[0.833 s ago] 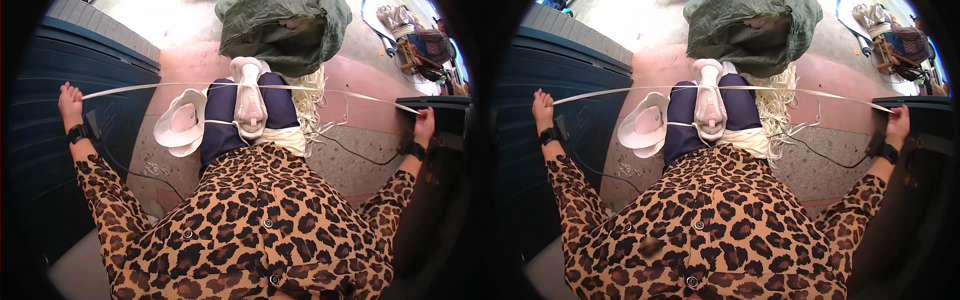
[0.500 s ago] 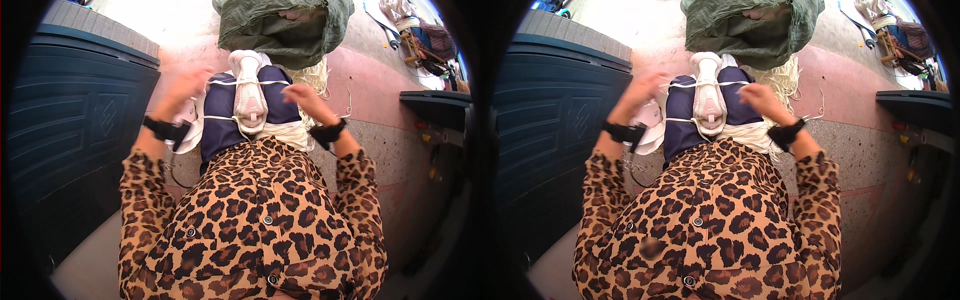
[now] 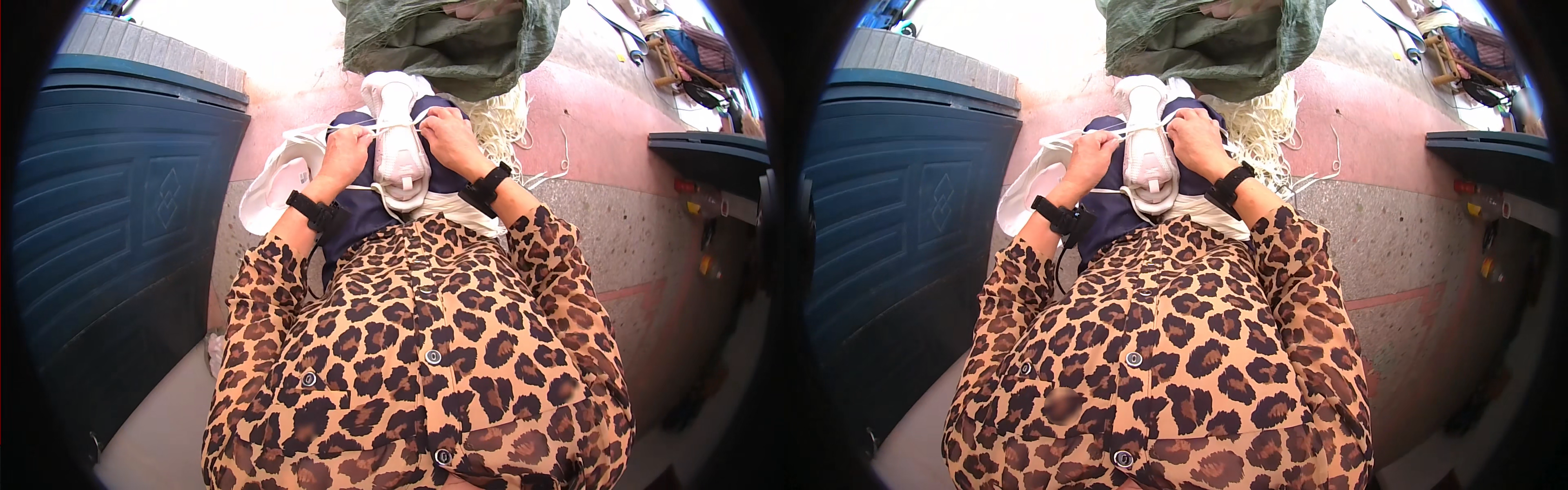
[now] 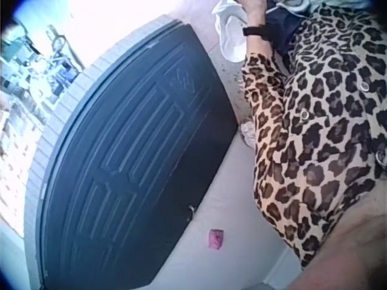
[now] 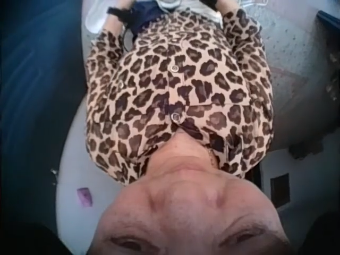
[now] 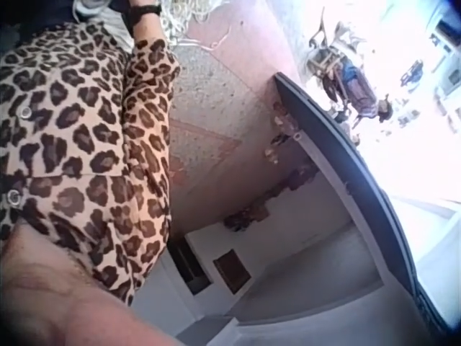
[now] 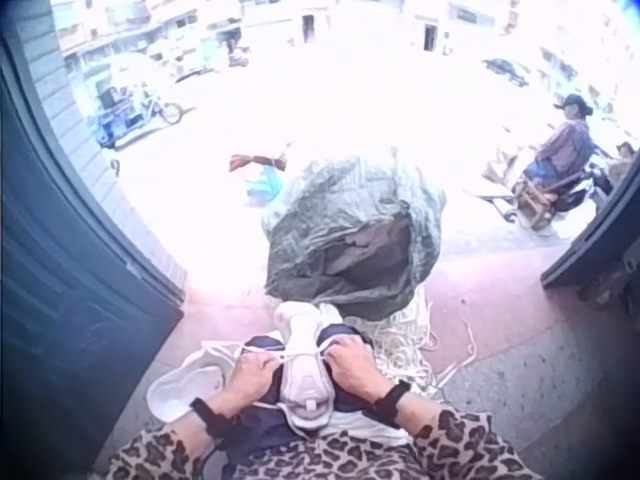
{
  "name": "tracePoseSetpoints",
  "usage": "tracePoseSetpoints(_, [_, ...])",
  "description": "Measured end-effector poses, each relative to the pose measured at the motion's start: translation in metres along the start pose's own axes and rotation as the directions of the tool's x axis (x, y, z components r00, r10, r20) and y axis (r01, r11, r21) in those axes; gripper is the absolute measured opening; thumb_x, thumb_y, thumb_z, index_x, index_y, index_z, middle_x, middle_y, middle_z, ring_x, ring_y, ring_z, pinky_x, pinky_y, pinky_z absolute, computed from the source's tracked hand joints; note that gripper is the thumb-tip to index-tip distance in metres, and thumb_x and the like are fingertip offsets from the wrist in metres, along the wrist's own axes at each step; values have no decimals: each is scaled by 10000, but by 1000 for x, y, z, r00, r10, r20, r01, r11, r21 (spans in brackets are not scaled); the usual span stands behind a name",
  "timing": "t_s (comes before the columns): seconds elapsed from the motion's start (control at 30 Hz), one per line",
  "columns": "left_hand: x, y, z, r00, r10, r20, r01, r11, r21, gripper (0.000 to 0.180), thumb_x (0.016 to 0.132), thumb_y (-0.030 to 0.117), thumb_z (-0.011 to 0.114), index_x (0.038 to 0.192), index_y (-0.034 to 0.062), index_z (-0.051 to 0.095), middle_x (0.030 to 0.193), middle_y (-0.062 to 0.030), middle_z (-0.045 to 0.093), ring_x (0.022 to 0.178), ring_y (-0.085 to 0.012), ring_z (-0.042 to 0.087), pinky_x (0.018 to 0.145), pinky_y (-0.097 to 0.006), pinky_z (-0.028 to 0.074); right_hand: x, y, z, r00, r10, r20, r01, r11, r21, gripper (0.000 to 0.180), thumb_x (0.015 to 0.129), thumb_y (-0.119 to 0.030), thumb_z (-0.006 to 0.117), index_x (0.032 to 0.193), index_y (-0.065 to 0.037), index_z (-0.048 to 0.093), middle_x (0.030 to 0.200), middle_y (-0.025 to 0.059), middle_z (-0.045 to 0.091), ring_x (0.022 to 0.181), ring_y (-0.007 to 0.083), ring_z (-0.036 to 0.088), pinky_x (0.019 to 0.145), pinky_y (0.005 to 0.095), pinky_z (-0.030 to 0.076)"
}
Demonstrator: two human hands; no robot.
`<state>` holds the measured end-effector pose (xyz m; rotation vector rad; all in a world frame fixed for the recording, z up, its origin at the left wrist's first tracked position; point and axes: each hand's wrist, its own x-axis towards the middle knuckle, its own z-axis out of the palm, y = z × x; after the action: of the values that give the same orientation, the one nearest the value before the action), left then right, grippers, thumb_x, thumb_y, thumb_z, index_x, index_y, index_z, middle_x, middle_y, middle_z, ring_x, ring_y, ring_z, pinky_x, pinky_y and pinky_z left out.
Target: The person is lacing white sneakers while holding them in their lap.
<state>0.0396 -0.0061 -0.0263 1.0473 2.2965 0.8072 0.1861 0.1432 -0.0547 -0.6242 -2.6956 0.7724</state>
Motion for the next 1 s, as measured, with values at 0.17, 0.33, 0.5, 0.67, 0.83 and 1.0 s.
tracePoseSetpoints(0.17, [-5,-7,10,997,-65,-27,62,991,-116,222,804,175,545,877,-21,621,790,-160,636,697,-189,608,634,-303,447,8,-13,0,986,-152,65,164,950,-267,114,726,-120,510,779,-91,607,847,52,563,867,229,509,717,365,387])
tracePoseSetpoints(0.33, [8,-14,4,998,29,-51,-29,1000,1,237,795,206,541,847,-16,610,755,-202,599,701,-279,608,645,-345,453,5,-8,-1,979,-201,-43,190,965,-181,107,726,-130,512,773,-131,608,788,43,565,817,218,530,687,351,392])
tracePoseSetpoints(0.5, [19,-12,0,992,123,8,-124,992,12,217,785,188,529,811,-13,609,776,-197,596,751,-315,587,686,-364,447,2,-7,-5,996,33,-85,-36,999,-38,142,724,-220,620,756,-82,610,753,93,563,770,283,519,679,389,415])
tracePoseSetpoints(0.67, [19,-10,-3,977,210,37,-211,977,31,198,794,174,515,786,-2,605,761,-191,590,743,-317,581,687,-382,446,4,-12,-11,999,30,-20,-32,997,-69,141,725,-229,623,710,-90,639,737,84,563,755,271,523,676,378,417])
tracePoseSetpoints(0.83, [11,7,3,917,398,-13,-360,843,400,121,742,124,525,699,30,589,736,-139,585,769,-312,549,653,-402,447,6,-11,-15,999,-26,24,26,1000,-7,138,743,-189,588,730,-60,633,740,97,562,774,283,535,689,384,424])
tracePoseSetpoints(1.0, [2,22,5,850,525,-31,-417,709,569,104,726,161,560,688,69,588,701,-61,577,783,-235,529,636,-364,419,5,-8,-16,992,-25,121,17,998,61,193,787,-211,543,783,-25,594,799,144,556,798,313,535,703,404,415])
